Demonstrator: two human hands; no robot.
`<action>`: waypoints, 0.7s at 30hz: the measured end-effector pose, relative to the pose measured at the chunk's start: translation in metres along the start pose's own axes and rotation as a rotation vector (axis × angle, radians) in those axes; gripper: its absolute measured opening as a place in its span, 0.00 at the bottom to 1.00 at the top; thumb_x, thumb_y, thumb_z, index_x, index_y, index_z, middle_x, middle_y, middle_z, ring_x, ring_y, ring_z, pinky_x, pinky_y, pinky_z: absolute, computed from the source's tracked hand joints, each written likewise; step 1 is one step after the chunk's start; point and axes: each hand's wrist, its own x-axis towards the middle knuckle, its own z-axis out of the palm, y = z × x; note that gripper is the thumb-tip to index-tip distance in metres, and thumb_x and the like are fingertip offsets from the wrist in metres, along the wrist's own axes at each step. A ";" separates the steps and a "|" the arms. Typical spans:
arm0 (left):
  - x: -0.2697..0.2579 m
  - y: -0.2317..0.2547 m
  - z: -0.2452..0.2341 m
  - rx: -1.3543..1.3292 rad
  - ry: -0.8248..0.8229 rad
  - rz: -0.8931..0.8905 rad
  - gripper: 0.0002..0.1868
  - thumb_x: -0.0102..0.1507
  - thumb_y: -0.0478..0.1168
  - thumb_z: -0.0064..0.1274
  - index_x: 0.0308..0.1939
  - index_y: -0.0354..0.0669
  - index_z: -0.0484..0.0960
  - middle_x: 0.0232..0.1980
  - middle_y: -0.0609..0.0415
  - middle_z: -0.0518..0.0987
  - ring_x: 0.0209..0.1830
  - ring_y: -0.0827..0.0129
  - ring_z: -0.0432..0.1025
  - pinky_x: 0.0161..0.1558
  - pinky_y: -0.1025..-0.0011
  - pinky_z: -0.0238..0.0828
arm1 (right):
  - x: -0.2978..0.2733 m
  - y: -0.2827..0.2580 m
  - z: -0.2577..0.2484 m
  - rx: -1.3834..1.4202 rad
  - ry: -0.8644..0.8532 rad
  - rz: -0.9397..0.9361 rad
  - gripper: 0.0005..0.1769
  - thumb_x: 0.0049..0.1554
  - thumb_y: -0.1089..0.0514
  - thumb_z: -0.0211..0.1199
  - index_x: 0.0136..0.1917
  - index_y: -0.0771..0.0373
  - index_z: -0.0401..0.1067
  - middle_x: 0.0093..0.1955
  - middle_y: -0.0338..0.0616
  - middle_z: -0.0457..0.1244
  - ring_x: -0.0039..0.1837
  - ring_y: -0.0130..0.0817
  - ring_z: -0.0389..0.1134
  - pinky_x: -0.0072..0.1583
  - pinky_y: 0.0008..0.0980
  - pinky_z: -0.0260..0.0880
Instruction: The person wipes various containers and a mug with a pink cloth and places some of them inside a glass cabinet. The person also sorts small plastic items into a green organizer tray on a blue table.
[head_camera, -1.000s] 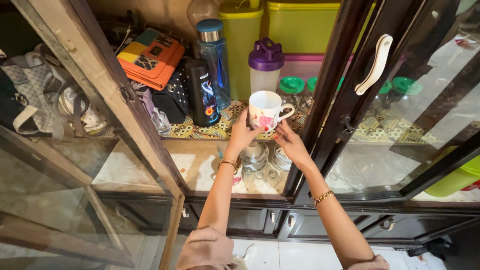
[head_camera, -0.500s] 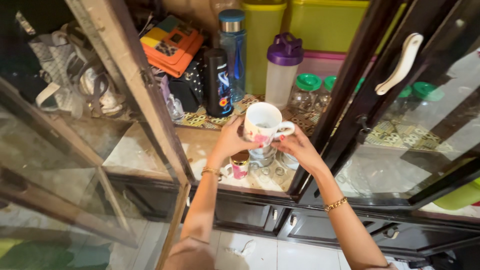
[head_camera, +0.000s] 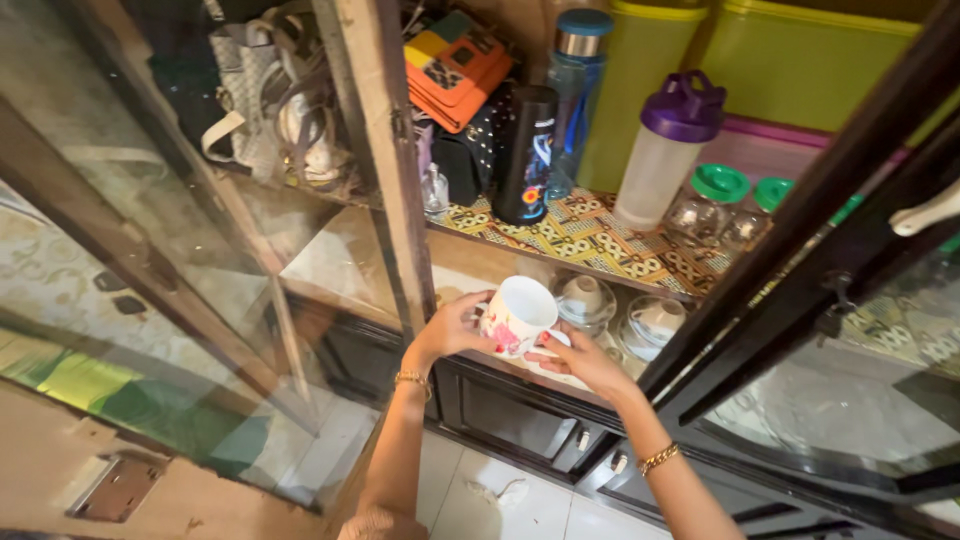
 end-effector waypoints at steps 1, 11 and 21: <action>-0.004 -0.007 -0.002 -0.071 0.031 -0.012 0.46 0.45 0.35 0.73 0.67 0.37 0.71 0.65 0.50 0.74 0.58 0.65 0.73 0.59 0.64 0.74 | 0.007 0.008 0.001 0.023 -0.015 0.005 0.35 0.63 0.48 0.57 0.76 0.67 0.55 0.72 0.51 0.62 0.67 0.38 0.71 0.65 0.30 0.72; -0.036 -0.089 0.053 0.180 0.695 -0.394 0.19 0.62 0.51 0.61 0.43 0.37 0.87 0.34 0.47 0.85 0.33 0.70 0.78 0.40 0.71 0.74 | 0.126 0.169 0.049 0.023 0.191 -0.072 0.27 0.68 0.47 0.49 0.71 0.68 0.62 0.64 0.51 0.65 0.61 0.37 0.67 0.59 0.34 0.72; -0.003 -0.149 0.055 0.470 0.751 -0.396 0.20 0.54 0.51 0.64 0.29 0.34 0.85 0.27 0.39 0.80 0.28 0.46 0.77 0.34 0.60 0.74 | 0.160 0.203 0.084 -0.432 0.236 -0.511 0.13 0.61 0.68 0.51 0.60 0.69 0.65 0.55 0.65 0.68 0.61 0.53 0.70 0.60 0.44 0.70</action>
